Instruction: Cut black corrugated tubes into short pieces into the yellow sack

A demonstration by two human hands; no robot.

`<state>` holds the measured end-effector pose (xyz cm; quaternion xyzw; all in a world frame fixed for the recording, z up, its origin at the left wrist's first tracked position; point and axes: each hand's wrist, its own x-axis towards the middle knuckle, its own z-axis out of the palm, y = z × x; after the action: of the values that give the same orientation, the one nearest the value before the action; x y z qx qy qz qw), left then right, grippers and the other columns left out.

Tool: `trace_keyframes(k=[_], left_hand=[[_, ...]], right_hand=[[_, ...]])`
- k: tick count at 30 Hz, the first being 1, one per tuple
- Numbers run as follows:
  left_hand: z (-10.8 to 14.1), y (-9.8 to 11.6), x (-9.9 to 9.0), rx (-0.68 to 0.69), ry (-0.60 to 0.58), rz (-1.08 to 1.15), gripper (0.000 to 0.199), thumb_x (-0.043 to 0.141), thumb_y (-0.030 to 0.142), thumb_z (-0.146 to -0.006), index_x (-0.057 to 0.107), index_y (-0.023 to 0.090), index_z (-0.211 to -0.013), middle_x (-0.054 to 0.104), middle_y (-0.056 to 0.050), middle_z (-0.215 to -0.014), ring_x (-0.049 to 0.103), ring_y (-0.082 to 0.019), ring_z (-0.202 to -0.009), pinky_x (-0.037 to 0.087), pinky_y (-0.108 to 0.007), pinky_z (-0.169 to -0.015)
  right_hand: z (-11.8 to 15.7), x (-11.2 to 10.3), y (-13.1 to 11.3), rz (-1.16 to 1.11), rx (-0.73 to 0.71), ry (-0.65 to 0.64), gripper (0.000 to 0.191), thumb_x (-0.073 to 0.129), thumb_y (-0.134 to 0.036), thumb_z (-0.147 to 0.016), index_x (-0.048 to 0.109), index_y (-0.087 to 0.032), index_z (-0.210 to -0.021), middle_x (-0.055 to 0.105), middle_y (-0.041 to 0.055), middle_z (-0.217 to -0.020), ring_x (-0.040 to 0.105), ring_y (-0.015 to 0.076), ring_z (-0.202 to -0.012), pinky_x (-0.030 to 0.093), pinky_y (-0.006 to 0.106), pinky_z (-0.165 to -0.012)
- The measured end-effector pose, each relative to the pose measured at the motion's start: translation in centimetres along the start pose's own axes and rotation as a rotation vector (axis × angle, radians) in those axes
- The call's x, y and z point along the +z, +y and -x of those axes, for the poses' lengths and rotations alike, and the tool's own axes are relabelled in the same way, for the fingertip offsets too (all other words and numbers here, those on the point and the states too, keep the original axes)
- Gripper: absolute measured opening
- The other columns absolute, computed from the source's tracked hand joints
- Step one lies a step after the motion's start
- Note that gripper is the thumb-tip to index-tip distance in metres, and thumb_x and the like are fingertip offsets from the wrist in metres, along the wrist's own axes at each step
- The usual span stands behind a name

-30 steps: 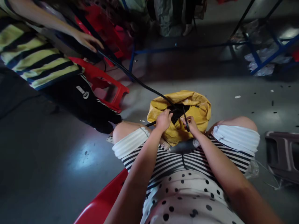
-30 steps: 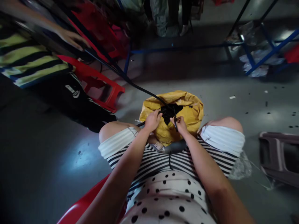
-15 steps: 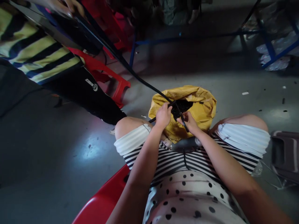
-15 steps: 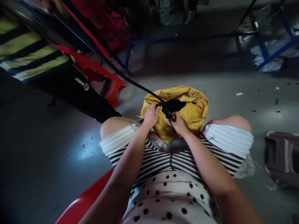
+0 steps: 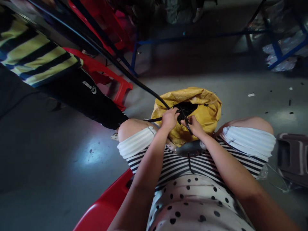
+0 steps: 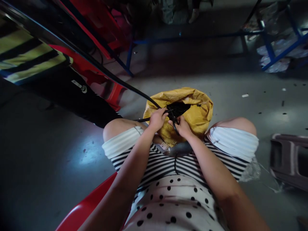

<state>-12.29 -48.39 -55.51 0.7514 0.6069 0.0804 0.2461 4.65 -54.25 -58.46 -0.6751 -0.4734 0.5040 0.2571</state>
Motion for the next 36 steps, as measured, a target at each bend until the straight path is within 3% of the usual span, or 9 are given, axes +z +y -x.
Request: trace_keyframes(k=[7, 12, 19, 30, 36], left_hand=[[0.2, -0.8, 1.8, -0.055, -0.12, -0.014, 0.027, 0.056, 0.028, -0.101, 0.067, 0.022, -0.125, 0.074, -0.01, -0.124, 0.065, -0.027, -0.121, 0.047, -0.038, -0.105], [0.4, -1.1, 2.0, -0.115, -0.132, -0.059, 0.029, 0.055, 0.029, -0.102, 0.066, 0.021, -0.128, 0.073, -0.013, -0.125, 0.066, -0.027, -0.119, 0.048, -0.037, -0.102], [0.5, -2.1, 2.7, -0.173, -0.255, -0.024, 0.027, 0.058, 0.028, -0.099, 0.069, 0.025, -0.123, 0.075, -0.01, -0.123, 0.069, -0.028, -0.114, 0.051, -0.035, -0.093], [0.3, -2.8, 3.2, -0.183, -0.295, -0.038, 0.028, 0.06, 0.028, -0.097, 0.07, 0.028, -0.123, 0.075, -0.008, -0.123, 0.069, -0.026, -0.112, 0.051, -0.034, -0.092], [0.7, -2.4, 2.7, -0.047, -0.264, -0.184, 0.027, 0.06, 0.023, -0.097, 0.07, 0.024, -0.122, 0.074, -0.012, -0.122, 0.066, -0.029, -0.116, 0.047, -0.039, -0.101]], right_hand=[[-1.2, 0.8, 2.9, -0.006, 0.028, -0.086, 0.052, 0.072, -0.068, -0.076, 0.048, -0.024, -0.092, 0.061, -0.001, -0.071, 0.056, 0.0177, -0.064, 0.04, 0.029, -0.059], [-2.0, 1.0, 4.4, -0.075, 0.041, -0.074, 0.055, 0.068, -0.073, -0.076, 0.048, -0.024, -0.093, 0.058, -0.0024, -0.068, 0.054, 0.0169, -0.061, 0.04, 0.027, -0.057], [-2.2, 1.3, 5.7, -0.003, 0.004, -0.102, 0.053, 0.07, -0.071, -0.075, 0.047, -0.024, -0.084, 0.054, -0.0031, -0.066, 0.05, 0.0157, -0.062, 0.038, 0.028, -0.059], [-2.0, 1.4, 5.5, 0.026, -0.018, -0.085, 0.048, 0.074, -0.062, -0.072, 0.045, -0.024, -0.076, 0.051, -0.0036, -0.065, 0.047, 0.0155, -0.064, 0.037, 0.029, -0.063], [-1.9, 1.2, 5.4, 0.053, 0.005, -0.088, 0.036, 0.075, -0.046, -0.074, 0.047, -0.024, -0.078, 0.052, -0.0032, -0.068, 0.048, 0.016, -0.065, 0.038, 0.029, -0.063]])
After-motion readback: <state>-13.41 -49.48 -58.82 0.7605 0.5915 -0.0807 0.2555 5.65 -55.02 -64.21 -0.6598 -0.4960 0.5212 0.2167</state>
